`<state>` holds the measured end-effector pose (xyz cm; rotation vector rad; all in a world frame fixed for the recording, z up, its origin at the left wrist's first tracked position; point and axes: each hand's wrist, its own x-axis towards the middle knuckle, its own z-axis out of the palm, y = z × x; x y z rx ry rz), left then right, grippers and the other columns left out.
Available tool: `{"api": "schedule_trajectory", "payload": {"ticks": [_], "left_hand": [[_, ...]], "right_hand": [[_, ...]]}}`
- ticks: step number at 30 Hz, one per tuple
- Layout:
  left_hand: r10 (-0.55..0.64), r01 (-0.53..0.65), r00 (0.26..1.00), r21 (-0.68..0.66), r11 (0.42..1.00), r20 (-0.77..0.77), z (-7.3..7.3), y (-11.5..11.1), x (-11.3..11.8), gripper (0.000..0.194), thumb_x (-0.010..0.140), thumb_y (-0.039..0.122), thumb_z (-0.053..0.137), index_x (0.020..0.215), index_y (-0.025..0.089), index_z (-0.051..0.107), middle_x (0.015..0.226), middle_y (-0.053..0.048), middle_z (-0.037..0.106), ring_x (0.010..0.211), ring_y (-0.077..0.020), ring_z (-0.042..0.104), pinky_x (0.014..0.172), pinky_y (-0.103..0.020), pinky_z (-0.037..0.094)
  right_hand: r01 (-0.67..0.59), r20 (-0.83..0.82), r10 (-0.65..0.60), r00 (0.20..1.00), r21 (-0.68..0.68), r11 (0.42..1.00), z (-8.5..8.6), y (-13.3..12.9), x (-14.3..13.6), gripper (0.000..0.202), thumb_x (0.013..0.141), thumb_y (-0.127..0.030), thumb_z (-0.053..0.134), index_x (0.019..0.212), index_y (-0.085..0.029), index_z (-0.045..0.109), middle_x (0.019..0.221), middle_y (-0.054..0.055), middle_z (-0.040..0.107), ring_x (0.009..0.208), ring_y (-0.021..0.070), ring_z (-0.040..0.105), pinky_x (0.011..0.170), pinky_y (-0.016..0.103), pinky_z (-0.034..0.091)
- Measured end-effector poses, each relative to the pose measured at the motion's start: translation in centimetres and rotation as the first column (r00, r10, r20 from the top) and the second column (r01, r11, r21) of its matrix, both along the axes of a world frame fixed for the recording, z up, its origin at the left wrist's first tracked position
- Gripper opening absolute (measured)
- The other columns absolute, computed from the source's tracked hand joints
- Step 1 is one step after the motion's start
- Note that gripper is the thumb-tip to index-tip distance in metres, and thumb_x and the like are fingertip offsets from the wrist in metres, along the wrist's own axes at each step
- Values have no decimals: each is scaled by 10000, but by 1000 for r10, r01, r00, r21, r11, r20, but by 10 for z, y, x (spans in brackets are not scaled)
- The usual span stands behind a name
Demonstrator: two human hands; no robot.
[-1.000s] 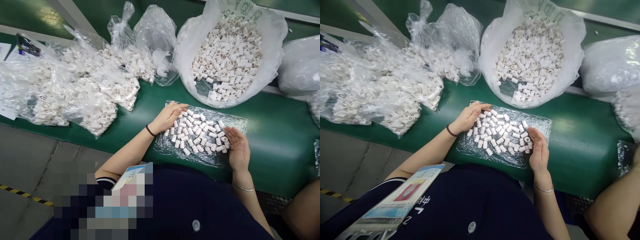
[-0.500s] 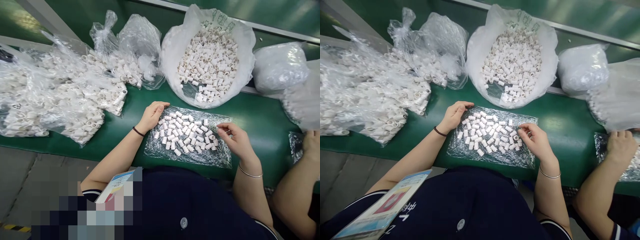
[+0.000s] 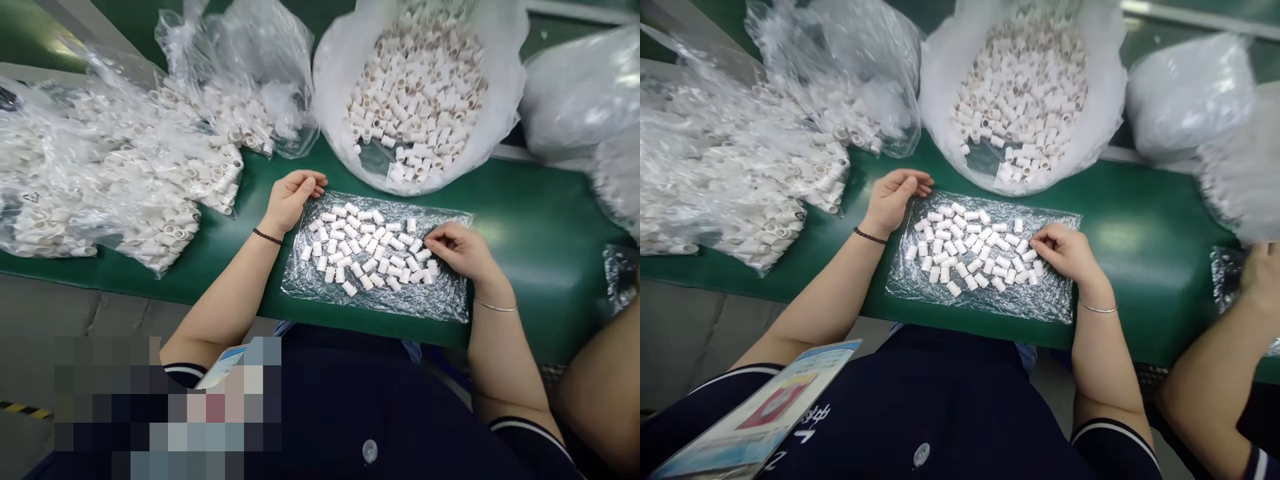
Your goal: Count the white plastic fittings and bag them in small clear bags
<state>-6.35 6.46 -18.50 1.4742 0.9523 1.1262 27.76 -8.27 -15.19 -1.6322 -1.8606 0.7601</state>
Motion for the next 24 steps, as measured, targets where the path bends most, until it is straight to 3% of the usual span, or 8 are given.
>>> {"api": "schedule_trajectory", "payload": {"ticks": [7,12,16,21,24], "left_hand": [[-22,28,988,39,999,-152,0,1,-3,262,883,458,648,963,216,713,934,-35,726,850,-152,689,802,-295,557],[-30,34,995,38,999,-92,-1,8,-13,303,868,498,664,953,209,688,896,-2,718,801,-127,669,786,-309,556],[-13,14,994,7,1000,-107,-2,12,-21,356,873,483,671,999,151,647,887,20,702,765,-79,628,774,-286,539],[17,-15,984,15,1000,-176,5,10,-21,326,877,448,668,990,143,649,899,6,688,763,-88,627,781,-301,535],[30,-29,978,10,1000,-208,8,9,-17,313,887,435,640,997,142,642,893,4,685,750,-84,630,755,-294,536]], "right_hand": [[88,58,-89,994,9,996,-1,1,2,189,882,-378,608,881,-214,702,807,36,686,638,148,578,549,269,430],[122,88,-127,988,55,991,-4,-1,-4,164,901,-327,572,896,-214,690,798,30,694,672,164,605,600,290,446],[75,113,-88,990,116,990,1,-1,-5,165,909,-326,560,901,-217,683,807,32,686,709,174,623,619,295,465],[-125,304,72,950,159,979,19,23,1,133,892,-315,583,893,-229,685,864,40,691,747,187,628,637,309,473],[-51,278,-16,960,234,971,13,41,6,127,883,-299,582,874,-218,679,818,39,686,699,178,618,623,305,476]]}}
